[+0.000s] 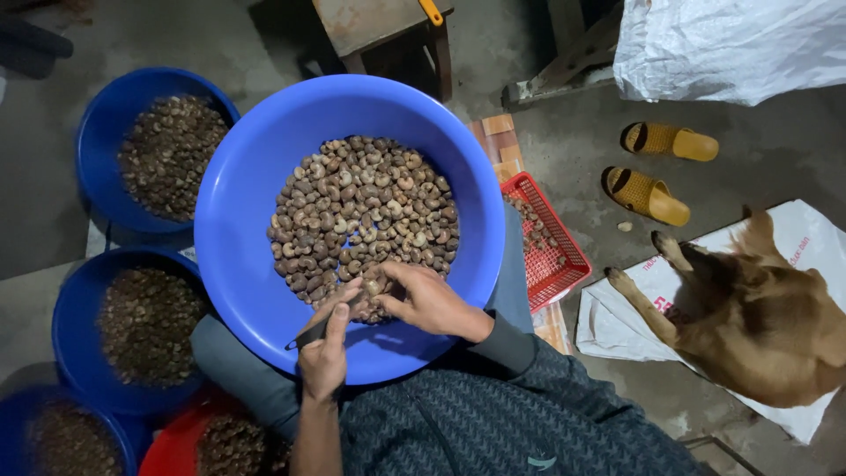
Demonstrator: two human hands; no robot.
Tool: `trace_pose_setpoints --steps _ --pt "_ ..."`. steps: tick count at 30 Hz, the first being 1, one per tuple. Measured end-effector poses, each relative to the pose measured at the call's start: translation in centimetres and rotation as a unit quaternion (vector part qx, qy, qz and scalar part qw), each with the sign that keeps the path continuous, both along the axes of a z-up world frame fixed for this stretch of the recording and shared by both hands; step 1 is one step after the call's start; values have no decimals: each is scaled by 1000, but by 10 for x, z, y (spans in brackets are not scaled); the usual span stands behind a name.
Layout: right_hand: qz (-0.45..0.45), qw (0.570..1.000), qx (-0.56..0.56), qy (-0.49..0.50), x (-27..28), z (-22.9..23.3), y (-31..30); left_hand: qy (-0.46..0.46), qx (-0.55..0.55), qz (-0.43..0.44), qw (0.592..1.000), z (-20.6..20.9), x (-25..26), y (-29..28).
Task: Manually cracking and peeling nuts one by one using a small hand tool while sitting on the floor.
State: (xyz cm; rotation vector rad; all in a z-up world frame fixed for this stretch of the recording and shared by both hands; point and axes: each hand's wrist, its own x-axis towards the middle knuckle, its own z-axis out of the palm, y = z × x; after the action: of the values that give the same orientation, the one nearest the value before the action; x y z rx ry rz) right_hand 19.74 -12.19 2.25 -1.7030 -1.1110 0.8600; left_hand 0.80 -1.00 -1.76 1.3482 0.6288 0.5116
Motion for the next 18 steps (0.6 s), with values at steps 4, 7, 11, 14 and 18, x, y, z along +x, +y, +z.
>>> trace_pose_setpoints --steps 4,7,11,14,18 --pt "3 1000 -4 27 -1 5 2 52 -71 45 995 2 1 0" --pt "3 998 -3 55 -1 2 2 38 -138 34 989 6 3 0" --pt "-11 992 -14 124 -2 -1 1 27 -42 22 998 4 1 0" --pt "-9 993 -15 116 2 13 2 29 13 15 999 3 2 -1" --pt "-6 997 -10 81 0 16 3 29 42 9 999 -8 -2 -1"
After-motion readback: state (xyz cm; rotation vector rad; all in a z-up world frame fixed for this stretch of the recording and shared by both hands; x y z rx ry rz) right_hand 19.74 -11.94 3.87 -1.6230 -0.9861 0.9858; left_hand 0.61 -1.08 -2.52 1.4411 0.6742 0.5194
